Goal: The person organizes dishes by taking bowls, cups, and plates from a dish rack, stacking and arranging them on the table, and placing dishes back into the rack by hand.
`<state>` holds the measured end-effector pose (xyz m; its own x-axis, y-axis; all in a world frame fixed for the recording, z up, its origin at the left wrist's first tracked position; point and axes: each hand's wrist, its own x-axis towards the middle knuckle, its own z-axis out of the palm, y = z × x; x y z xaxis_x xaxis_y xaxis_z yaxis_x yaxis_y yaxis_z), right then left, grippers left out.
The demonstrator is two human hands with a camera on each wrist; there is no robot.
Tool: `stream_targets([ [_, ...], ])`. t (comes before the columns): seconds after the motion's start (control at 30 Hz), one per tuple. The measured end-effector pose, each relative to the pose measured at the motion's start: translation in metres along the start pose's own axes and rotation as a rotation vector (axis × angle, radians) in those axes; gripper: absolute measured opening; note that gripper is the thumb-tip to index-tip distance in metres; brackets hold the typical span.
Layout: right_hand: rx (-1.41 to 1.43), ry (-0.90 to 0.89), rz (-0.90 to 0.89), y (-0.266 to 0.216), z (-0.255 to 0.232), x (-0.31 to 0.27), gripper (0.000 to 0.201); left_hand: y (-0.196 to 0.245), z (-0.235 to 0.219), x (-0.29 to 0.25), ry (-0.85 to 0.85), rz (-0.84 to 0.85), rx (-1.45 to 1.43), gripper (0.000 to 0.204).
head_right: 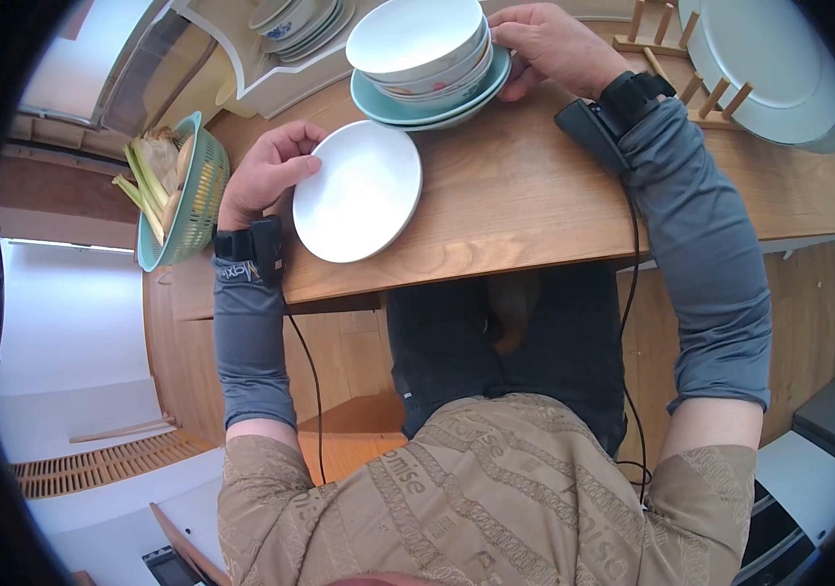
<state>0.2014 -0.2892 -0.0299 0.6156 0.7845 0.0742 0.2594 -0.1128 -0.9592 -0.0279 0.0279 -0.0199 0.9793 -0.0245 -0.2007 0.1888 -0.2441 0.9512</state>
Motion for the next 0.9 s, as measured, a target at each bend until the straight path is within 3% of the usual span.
stream_targets([
  [0.2, 0.085, 0.022, 0.041, 0.010, 0.002, 0.005, 0.044, 0.002, 0.019, 0.006, -0.119, -0.012, -0.057, 0.044],
  [0.53, 0.295, -0.063, 0.048, 0.014, 0.011, 0.008, 0.042, 0.005, 0.030, 0.012, -0.150, 0.040, -0.115, 0.050],
  [0.63, 0.307, -0.088, 0.067, 0.013, 0.000, 0.008, 0.039, 0.008, 0.023, 0.011, -0.076, 0.050, -0.047, 0.045],
  [0.7, 0.269, -0.111, 0.068, 0.008, -0.011, 0.004, 0.038, 0.004, 0.020, 0.012, 0.063, 0.088, -0.082, 0.041],
  [0.77, 0.022, -0.299, 0.194, -0.002, -0.016, -0.003, 0.037, 0.003, 0.021, 0.016, 0.135, 0.110, -0.103, 0.040],
  [0.9, -0.067, -0.431, 0.272, -0.021, 0.005, -0.014, 0.043, 0.001, 0.024, 0.024, 0.279, 0.143, -0.176, 0.039],
])
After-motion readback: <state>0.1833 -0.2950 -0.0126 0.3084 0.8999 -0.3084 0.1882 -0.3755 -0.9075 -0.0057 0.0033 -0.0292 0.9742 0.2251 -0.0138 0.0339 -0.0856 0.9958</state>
